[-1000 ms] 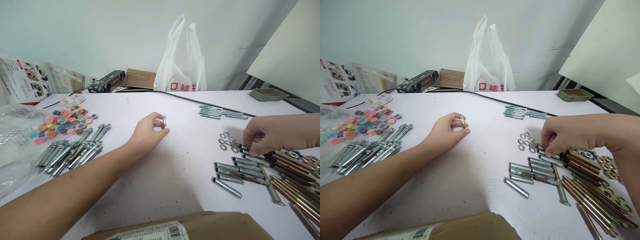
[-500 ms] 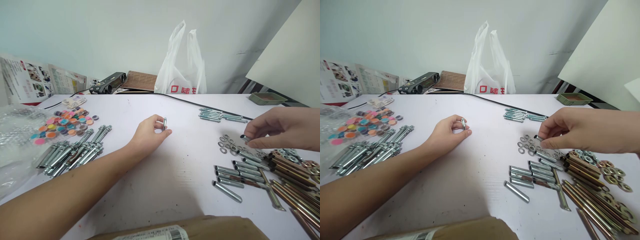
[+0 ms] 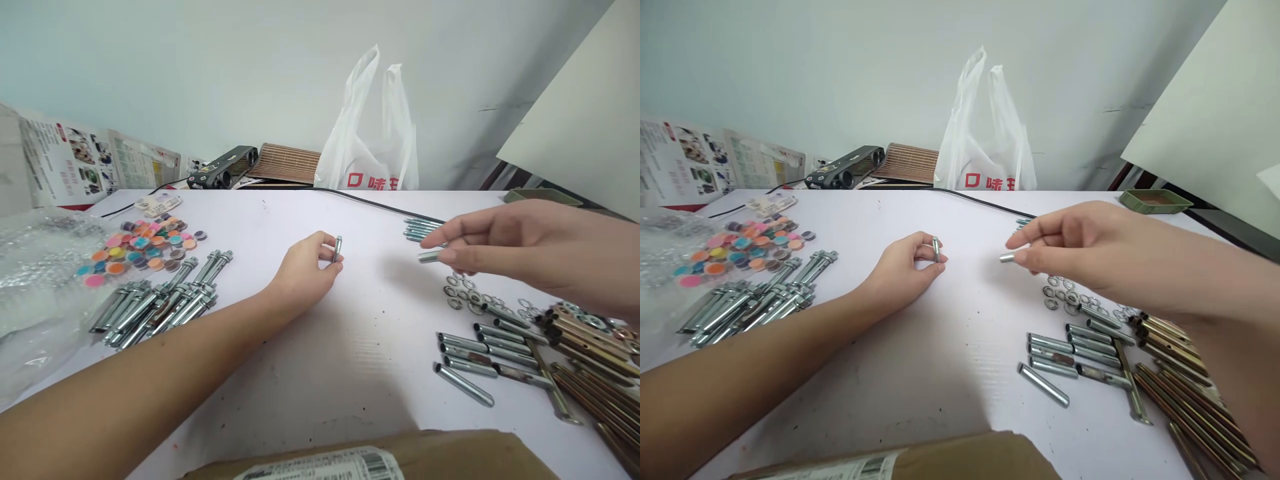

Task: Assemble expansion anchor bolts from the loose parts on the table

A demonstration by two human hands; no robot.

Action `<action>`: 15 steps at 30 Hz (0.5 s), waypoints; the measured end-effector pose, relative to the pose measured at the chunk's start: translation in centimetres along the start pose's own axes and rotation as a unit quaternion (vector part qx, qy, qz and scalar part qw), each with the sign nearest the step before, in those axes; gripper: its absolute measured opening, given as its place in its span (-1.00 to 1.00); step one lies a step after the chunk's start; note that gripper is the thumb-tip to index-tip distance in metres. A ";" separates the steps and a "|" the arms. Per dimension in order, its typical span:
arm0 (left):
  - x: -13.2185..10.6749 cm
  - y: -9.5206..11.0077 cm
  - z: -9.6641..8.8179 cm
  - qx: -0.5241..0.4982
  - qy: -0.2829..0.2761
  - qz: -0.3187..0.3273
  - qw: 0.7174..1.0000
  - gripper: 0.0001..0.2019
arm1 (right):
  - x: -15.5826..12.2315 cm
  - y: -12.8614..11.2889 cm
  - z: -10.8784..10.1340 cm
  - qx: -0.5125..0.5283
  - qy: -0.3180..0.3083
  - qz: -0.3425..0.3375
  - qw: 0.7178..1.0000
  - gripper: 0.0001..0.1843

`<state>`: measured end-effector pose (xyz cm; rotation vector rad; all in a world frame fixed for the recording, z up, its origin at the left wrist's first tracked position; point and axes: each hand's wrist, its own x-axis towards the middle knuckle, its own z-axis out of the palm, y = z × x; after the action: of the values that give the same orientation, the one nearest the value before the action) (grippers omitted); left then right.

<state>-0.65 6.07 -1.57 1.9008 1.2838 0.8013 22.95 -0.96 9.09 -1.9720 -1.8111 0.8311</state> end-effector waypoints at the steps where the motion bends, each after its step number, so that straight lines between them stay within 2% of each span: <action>1: 0.0 -0.1 0.0 0.000 -0.001 -0.001 1.000 -0.77 | 0.4 -0.8 0.6 0.012 -0.022 -0.013 1.000 -0.56; 2: 0.0 -0.1 0.0 0.000 -0.002 -0.001 1.000 -0.77 | 0.8 -1.6 1.2 0.017 -0.029 -0.031 0.999 -0.61; 5: -0.1 -0.3 0.0 -0.006 -0.002 0.003 1.000 -0.75 | 2.4 -4.0 3.0 0.010 0.025 -0.096 0.995 -0.74; 7: -0.1 -0.3 0.0 -0.008 -0.003 0.005 1.000 -0.76 | 3.5 -5.1 3.9 0.007 0.023 -0.129 0.991 -0.81; 11: 0.0 -0.3 -0.1 -0.006 -0.005 0.014 1.000 -0.77 | 5.3 -5.7 5.1 -0.017 0.013 -0.195 0.981 -0.85; 15: 0.0 -0.3 -0.1 -0.015 -0.011 0.018 1.000 -0.76 | 5.8 -5.9 5.4 -0.065 0.021 -0.241 0.968 -0.88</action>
<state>-0.88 6.19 -1.69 1.9087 1.2221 0.8119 15.14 4.74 7.40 -1.4948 -2.2315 0.5207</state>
